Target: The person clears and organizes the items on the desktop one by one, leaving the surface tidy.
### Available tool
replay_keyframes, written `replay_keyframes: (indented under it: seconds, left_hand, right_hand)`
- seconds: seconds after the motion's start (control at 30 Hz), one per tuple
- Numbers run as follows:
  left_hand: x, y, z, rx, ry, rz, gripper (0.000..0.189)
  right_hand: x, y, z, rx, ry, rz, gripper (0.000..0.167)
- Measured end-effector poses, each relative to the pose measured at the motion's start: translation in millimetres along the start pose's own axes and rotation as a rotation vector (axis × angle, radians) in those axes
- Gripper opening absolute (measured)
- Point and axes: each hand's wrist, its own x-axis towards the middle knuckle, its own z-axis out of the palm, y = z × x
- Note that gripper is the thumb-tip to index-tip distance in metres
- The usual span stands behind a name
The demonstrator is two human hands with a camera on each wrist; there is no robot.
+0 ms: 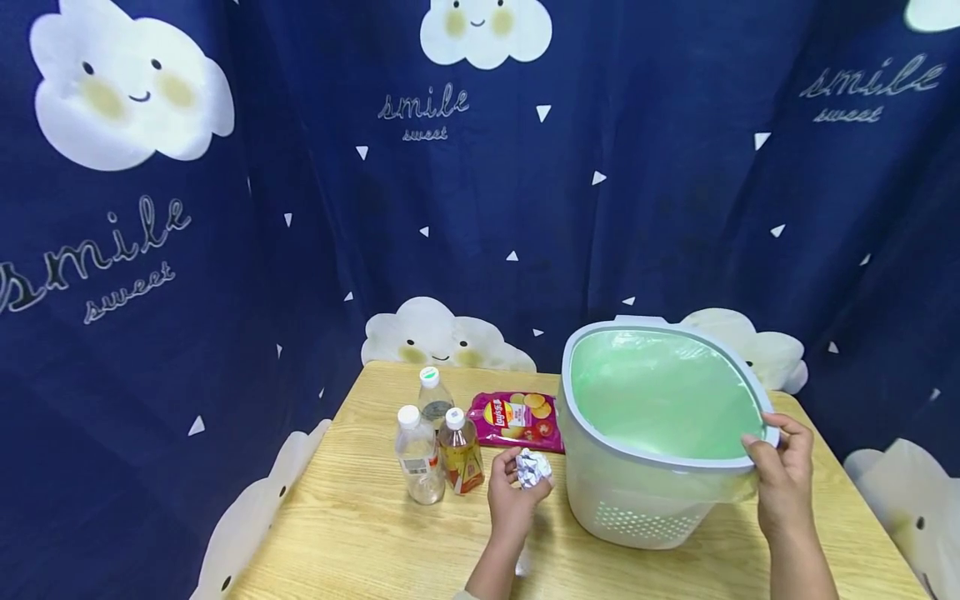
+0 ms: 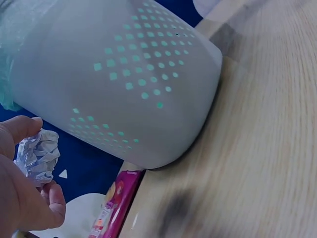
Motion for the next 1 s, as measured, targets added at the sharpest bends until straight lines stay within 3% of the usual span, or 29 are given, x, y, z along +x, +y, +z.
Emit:
replay_keyframes:
  seconds: [1.0]
  left_hand:
    - [0.7, 49.4, -13.5, -0.063, -0.027, 0.040, 0.058]
  right_hand:
    - [-0.3, 0, 0, -0.025, 0.003, -0.003, 0.037]
